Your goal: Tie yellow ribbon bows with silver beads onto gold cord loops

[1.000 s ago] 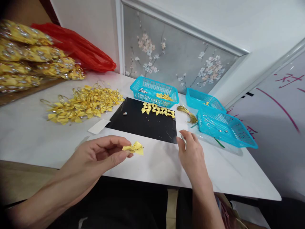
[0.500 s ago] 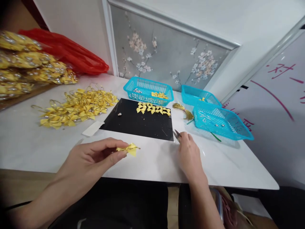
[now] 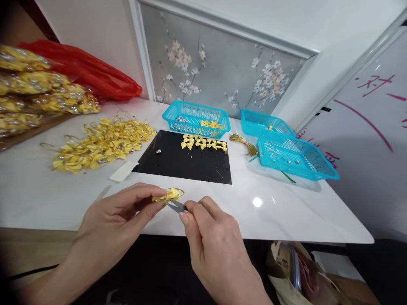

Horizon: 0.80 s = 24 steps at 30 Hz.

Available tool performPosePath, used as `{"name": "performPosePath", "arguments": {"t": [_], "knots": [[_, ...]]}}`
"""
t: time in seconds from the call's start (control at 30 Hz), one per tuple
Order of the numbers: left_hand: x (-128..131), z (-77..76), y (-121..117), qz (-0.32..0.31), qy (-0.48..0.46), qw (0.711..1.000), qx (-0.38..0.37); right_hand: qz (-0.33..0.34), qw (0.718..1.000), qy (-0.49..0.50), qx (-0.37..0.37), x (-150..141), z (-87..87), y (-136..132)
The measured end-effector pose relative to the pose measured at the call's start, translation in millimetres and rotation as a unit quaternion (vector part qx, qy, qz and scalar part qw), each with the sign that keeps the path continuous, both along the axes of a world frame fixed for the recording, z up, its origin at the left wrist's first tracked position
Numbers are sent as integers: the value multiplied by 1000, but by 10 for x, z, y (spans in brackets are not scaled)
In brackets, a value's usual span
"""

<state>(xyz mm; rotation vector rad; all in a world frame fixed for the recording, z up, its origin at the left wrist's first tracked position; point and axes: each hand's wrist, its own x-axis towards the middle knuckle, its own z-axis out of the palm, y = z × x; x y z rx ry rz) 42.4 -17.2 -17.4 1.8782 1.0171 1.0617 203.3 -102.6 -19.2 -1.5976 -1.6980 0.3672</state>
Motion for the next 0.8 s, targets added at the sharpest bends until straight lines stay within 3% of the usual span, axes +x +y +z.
{"name": "performPosePath", "arguments": {"t": [0.5,0.8], "knots": [[2,-32,-26,-7,2,1000,-21,-7,1000,8,3,-7,-31,42],[46,-27,-14,-2,-45,991,-122,-18,998,58,14,-31,-28,67]]}}
